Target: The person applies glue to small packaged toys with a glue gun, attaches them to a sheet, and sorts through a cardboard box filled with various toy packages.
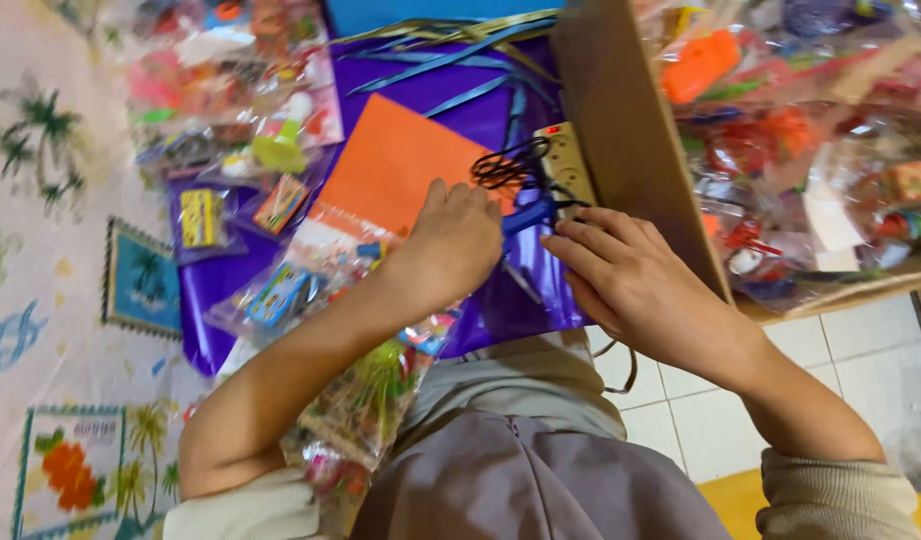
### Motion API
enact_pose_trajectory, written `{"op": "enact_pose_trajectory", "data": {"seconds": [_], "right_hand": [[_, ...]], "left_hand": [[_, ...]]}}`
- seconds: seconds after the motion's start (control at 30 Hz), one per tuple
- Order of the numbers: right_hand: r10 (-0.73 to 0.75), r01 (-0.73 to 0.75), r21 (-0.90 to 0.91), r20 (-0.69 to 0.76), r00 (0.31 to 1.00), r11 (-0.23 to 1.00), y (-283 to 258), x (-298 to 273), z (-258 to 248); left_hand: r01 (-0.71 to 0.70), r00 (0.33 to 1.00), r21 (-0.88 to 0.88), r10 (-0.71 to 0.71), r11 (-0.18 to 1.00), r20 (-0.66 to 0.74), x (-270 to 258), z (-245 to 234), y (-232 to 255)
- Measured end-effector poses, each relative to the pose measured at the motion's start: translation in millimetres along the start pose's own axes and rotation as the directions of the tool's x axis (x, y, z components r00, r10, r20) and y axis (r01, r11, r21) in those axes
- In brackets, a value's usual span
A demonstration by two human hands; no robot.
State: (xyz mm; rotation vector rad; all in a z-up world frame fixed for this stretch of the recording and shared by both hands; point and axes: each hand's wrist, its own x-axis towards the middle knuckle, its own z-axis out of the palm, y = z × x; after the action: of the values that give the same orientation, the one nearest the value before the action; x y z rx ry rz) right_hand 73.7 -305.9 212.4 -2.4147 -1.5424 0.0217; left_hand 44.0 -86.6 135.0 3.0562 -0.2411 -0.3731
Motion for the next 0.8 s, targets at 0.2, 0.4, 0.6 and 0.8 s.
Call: {"op": "enact_pose_trajectory", "data": {"seconds": [0.2, 0.4, 0.6, 0.8], "right_hand": [[-0.139, 0.149, 0.129, -0.087, 0.986, 0.98, 39.0, -15.6, -53.8], [-0.008, 0.01, 0.014, -0.114, 0.993, 1.0, 94.7, -40.4, -82.0], [0.077, -0.081, -0.437, -0.028, 0.997, 0.896, 145.8, -37.1, -74.8], [-0.032, -0.053, -0.56, -0.141, 0.989, 0.827, 181.7, 16.1, -43.5]], "left_hand": [[-0.317, 0.794, 0.172, 0.36, 0.933, -0.489, 18.8, -64.5, 54.6], [-0.463, 0.735, 0.139, 0.467, 0.875, -0.492, 58.6, -72.9, 81.2], [-0.484, 0.554, 0.28, 0.538, 0.829, -0.635, 104.5, -47.6, 80.8], [-0.574, 0.472, 0.259, 0.573, 0.776, -0.67, 116.9, -43.8, 73.0]]}}
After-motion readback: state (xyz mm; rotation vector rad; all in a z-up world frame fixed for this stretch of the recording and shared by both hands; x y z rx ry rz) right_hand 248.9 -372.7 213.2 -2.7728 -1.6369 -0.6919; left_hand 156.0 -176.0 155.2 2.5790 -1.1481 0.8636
